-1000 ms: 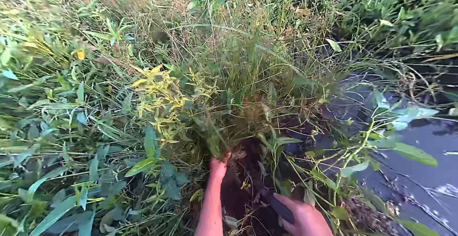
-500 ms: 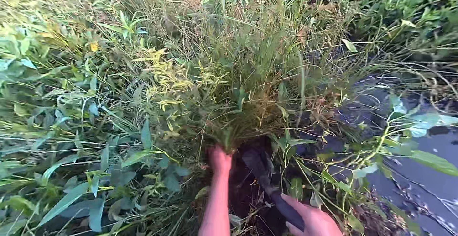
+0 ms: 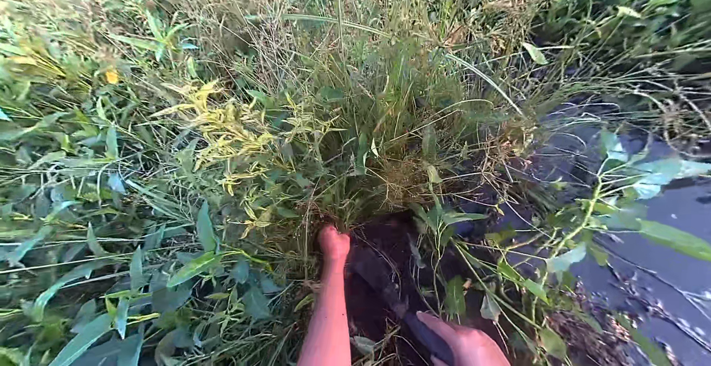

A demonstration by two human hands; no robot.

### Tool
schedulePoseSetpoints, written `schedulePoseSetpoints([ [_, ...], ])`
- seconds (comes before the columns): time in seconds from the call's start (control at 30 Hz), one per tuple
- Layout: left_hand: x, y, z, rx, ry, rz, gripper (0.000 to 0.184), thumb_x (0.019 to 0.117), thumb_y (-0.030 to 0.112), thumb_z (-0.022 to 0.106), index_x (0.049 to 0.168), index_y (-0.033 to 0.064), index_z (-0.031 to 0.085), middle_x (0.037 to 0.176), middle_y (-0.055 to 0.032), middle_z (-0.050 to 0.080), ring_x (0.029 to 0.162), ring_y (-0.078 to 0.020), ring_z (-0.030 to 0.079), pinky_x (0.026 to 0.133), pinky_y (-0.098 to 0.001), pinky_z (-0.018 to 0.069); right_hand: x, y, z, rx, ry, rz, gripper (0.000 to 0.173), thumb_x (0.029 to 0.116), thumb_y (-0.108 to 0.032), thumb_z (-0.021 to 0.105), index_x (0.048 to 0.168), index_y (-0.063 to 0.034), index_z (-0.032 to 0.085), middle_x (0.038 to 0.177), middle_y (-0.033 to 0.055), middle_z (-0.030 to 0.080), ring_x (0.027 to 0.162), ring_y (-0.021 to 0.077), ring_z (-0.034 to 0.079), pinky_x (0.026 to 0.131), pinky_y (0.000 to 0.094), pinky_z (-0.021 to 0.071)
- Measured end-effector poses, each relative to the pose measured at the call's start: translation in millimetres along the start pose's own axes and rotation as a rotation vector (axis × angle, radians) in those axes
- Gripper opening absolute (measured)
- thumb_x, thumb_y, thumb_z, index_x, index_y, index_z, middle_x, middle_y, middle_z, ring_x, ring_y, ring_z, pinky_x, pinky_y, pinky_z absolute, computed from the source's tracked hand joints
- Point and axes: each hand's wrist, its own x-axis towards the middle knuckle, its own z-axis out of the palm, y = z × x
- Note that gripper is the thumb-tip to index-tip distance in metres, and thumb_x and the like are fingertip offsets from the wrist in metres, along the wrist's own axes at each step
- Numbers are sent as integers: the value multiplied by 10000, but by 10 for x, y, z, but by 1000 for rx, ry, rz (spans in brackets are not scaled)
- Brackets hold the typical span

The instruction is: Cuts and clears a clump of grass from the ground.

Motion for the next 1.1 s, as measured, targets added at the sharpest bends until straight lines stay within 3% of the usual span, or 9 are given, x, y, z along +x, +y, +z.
schedulePoseSetpoints([
  [0.13,100,-106,-53,-176,-42,-20,453,934,133,761,1299,-88,609,1269,-285,655,1241,-370,620,1104,-501,461,-30,104,30,-13,43,-4,615,904,-267,718,1499,-282,562,1156,179,744,1020,405,723,888,633,549],
  [0.33,136,-157,10,-397,6,-19,522,909,49,772,1359,-87,546,1301,-262,644,1242,-312,624,1102,-443,477,544,-143,158,-60,15,103,674,911,-260,696,1538,-385,485,1112,179,749,1056,406,708,912,616,537],
  [0.5,140,-193,19,-396,7,-28,461,910,79,784,1301,-80,600,1241,-249,676,1180,-305,654,1067,-450,497,341,71,284,-82,219,4,639,855,-205,745,1466,-322,597,1056,203,758,975,431,729,825,620,573],
  [0.63,94,-154,129,-423,88,-11,404,917,69,771,1261,-84,623,1205,-253,685,1158,-315,657,1053,-451,501,854,-285,7,-126,90,71,641,929,-207,686,1525,-360,505,1190,196,718,1105,428,682,917,634,531],
  [0.7,61,-135,159,-372,86,-14,410,924,102,770,1264,-78,629,1230,-256,678,1197,-325,641,1077,-460,484,1042,-393,-24,-154,66,75,651,927,-185,657,1530,-368,493,1176,184,728,1114,420,684,927,623,531],
  [0.8,-13,-71,98,-172,-17,-8,443,938,214,770,1273,-51,652,1261,-254,676,1244,-349,627,1115,-494,455,898,-510,-36,-150,9,108,663,940,-214,652,1557,-361,456,1172,190,726,1109,419,685,929,618,531],
  [0.9,-74,-45,24,-127,-100,-33,422,945,188,738,1278,-56,650,1255,-255,676,1242,-346,625,1109,-485,457,550,-507,-13,-108,-40,154,664,943,-299,676,1564,-349,445,1187,188,725,1099,420,691,920,625,535],
  [1.03,-133,-88,7,-426,-18,-71,369,1001,112,668,1307,-83,602,1233,-261,672,1179,-324,643,1065,-463,483,6,-197,48,-42,-22,129,649,919,-314,699,1538,-285,505,1182,200,730,1069,435,700,909,651,531],
  [1.1,-149,-147,61,-546,68,-93,384,1012,110,651,1331,-93,582,1272,-271,656,1215,-327,627,1087,-455,471,-175,-70,59,-10,13,101,633,919,-328,703,1522,-250,529,1183,195,734,1068,431,705,917,658,529],
])
